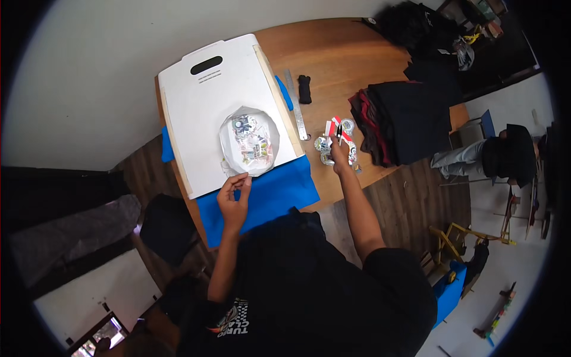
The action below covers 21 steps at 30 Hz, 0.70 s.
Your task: Use a weeding tool to peel and prepare small stickers or decals on a workbench.
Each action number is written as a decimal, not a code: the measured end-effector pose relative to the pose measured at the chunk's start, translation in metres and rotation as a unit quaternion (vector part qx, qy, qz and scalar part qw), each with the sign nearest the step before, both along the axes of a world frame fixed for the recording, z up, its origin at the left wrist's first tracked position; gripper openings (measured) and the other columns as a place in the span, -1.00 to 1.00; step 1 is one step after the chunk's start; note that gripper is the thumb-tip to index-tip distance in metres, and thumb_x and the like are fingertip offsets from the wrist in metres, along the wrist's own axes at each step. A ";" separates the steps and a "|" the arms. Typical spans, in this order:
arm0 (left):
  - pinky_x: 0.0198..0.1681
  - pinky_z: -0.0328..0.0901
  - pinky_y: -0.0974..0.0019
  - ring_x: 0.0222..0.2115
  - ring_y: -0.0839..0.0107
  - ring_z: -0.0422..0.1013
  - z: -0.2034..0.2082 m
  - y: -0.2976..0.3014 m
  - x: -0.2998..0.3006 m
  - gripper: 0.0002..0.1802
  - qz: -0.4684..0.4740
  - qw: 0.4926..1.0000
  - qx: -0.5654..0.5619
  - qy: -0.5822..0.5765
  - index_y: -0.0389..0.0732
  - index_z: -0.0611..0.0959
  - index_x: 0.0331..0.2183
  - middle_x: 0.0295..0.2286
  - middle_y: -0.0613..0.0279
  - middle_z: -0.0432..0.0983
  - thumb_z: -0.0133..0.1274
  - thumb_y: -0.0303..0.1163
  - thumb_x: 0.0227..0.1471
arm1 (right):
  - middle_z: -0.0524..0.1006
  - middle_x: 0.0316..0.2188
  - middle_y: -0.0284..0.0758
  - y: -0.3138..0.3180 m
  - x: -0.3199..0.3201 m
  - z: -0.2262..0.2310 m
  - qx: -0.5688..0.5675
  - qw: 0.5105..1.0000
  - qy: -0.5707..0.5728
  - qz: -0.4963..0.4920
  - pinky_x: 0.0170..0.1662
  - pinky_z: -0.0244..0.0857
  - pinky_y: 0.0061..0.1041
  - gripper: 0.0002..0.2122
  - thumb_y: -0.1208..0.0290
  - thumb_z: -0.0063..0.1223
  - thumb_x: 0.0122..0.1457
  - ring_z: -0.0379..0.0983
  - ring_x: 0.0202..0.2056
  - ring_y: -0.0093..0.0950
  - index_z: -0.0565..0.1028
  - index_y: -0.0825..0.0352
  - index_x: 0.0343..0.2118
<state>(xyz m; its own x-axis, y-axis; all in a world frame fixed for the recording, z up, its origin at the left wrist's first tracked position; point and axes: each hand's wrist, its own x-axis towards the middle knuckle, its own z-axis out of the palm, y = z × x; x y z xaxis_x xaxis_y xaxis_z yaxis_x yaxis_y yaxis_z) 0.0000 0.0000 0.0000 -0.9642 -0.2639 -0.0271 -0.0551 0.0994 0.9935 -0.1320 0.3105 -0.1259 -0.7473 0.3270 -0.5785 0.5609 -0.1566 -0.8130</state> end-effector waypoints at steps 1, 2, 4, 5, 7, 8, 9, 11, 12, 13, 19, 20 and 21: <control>-0.15 0.35 0.48 -0.28 0.51 0.48 0.002 -0.001 0.001 -0.76 0.003 1.000 0.010 0.004 -0.38 0.60 -0.13 -0.29 0.17 0.59 0.15 -0.54 0.13 | 0.34 -0.51 -0.45 -0.003 -0.001 0.004 0.006 1.000 -0.011 -0.011 -0.58 0.18 -0.57 -0.76 0.14 0.07 0.23 0.26 -0.54 -0.58 0.44 0.22 -0.27; -0.16 0.35 0.49 -0.28 0.52 0.48 0.004 -0.002 0.003 -0.77 0.006 1.000 0.019 0.008 -0.38 0.60 -0.14 -0.30 0.16 0.58 0.15 -0.54 0.14 | 0.37 -0.46 -0.43 0.008 0.000 -0.025 0.035 0.999 -0.007 -0.014 -0.55 0.21 -0.55 -0.78 0.19 0.07 0.23 0.29 -0.51 -0.61 0.46 0.24 -0.23; -0.16 0.35 0.49 -0.30 0.52 0.48 0.007 0.003 -0.002 -0.77 -0.008 1.000 0.025 0.016 -0.39 0.61 -0.14 -0.31 0.15 0.59 0.15 -0.55 0.13 | 0.52 -0.29 -0.29 0.038 0.008 -0.074 0.177 0.981 0.076 -0.035 -0.38 0.37 -0.38 -0.69 0.23 0.12 0.19 0.48 -0.33 -0.46 0.46 0.30 -0.08; -0.16 0.36 0.48 -0.32 0.52 0.49 0.008 0.003 0.000 -0.77 -0.007 0.999 0.027 0.023 -0.40 0.61 -0.14 -0.33 0.14 0.60 0.14 -0.57 0.13 | 0.57 -0.25 -0.21 0.041 0.013 -0.077 0.248 0.962 0.105 -0.035 -0.31 0.42 -0.31 -0.62 0.22 0.16 0.16 0.55 -0.27 -0.36 0.45 0.31 -0.03; -0.19 0.36 0.48 -0.34 0.52 0.49 0.014 0.002 0.005 -0.77 -0.009 1.000 0.019 -0.004 -0.41 0.62 -0.13 -0.34 0.13 0.61 0.11 -0.54 0.16 | 0.58 -0.24 -0.13 0.043 0.031 -0.068 0.347 0.933 0.083 0.043 -0.26 0.42 -0.28 -0.57 0.18 0.20 0.12 0.57 -0.23 -0.28 0.44 0.31 -0.01; -0.21 0.37 0.48 -0.36 0.51 0.49 0.018 0.003 0.007 -0.77 -0.014 0.999 0.010 -0.030 -0.42 0.62 -0.13 -0.35 0.12 0.62 0.09 -0.52 0.19 | 0.60 -0.23 -0.05 0.044 0.039 -0.061 0.441 0.888 0.061 0.116 -0.22 0.43 -0.24 -0.51 0.15 0.23 0.08 0.59 -0.20 -0.20 0.43 0.31 0.02; -0.21 0.37 0.48 -0.36 0.51 0.49 0.023 0.004 0.008 -0.77 -0.011 0.999 0.011 -0.029 -0.42 0.62 -0.13 -0.35 0.12 0.62 0.09 -0.52 0.19 | 0.60 -0.23 -0.05 0.041 0.043 -0.046 0.441 0.888 0.063 0.117 -0.22 0.43 -0.24 -0.51 0.15 0.23 0.08 0.59 -0.20 -0.20 0.43 0.31 0.02; -0.27 0.36 0.48 -0.42 0.53 0.47 0.029 0.009 0.010 -0.73 0.028 0.989 0.086 -0.113 -0.43 0.62 -0.10 -0.38 0.10 0.63 0.02 -0.44 0.25 | 0.61 -0.32 -0.01 0.033 0.051 -0.022 0.460 0.867 0.007 0.192 -0.23 0.43 -0.17 -0.44 0.07 0.28 0.01 0.60 -0.24 -0.14 0.44 0.28 0.02; -0.27 0.36 0.48 -0.42 0.53 0.47 0.027 0.010 0.010 -0.73 0.024 0.989 0.087 -0.114 -0.43 0.62 -0.10 -0.38 0.10 0.63 0.02 -0.44 0.25 | 0.64 -0.36 -0.09 0.034 0.056 -0.024 0.457 0.873 -0.014 0.172 -0.25 0.43 -0.15 -0.48 0.05 0.25 0.02 0.61 -0.29 -0.14 0.46 0.17 0.03; -0.29 0.35 0.49 -0.42 0.54 0.46 0.021 0.009 0.010 -0.72 -0.005 0.992 0.082 -0.093 -0.42 0.62 -0.10 -0.37 0.11 0.63 0.01 -0.42 0.26 | 0.64 -0.36 -0.09 0.038 0.058 -0.025 0.458 0.873 -0.016 0.168 -0.25 0.43 -0.15 -0.48 0.05 0.25 0.02 0.61 -0.29 -0.14 0.46 0.17 0.03; -0.31 0.31 0.52 -0.42 0.57 0.42 0.012 0.023 0.000 -0.73 -0.032 0.998 0.041 -0.043 -0.39 0.63 -0.11 -0.32 0.15 0.62 0.02 -0.41 0.26 | 0.63 -0.44 -0.14 0.043 0.074 -0.039 0.445 0.868 0.046 0.214 -0.28 0.41 -0.14 -0.52 0.11 0.15 0.10 0.60 -0.32 -0.14 0.42 -0.01 0.13; -0.31 0.31 0.53 -0.41 0.58 0.42 0.004 0.021 -0.001 -0.74 -0.033 0.998 0.039 -0.045 -0.38 0.63 -0.11 -0.31 0.16 0.61 0.04 -0.41 0.25 | 0.63 -0.43 -0.16 0.044 0.072 -0.048 0.441 0.880 0.023 0.174 -0.27 0.41 -0.15 -0.52 0.12 0.15 0.11 0.60 -0.33 -0.15 0.42 0.01 0.13; -0.31 0.31 0.53 -0.41 0.58 0.42 0.004 0.019 0.002 -0.74 -0.032 0.998 0.041 -0.046 -0.38 0.63 -0.11 -0.31 0.16 0.61 0.04 -0.41 0.25 | 0.63 -0.43 -0.16 0.044 0.075 -0.047 0.442 0.879 0.023 0.176 -0.27 0.41 -0.15 -0.52 0.12 0.15 0.11 0.60 -0.33 -0.15 0.42 0.01 0.13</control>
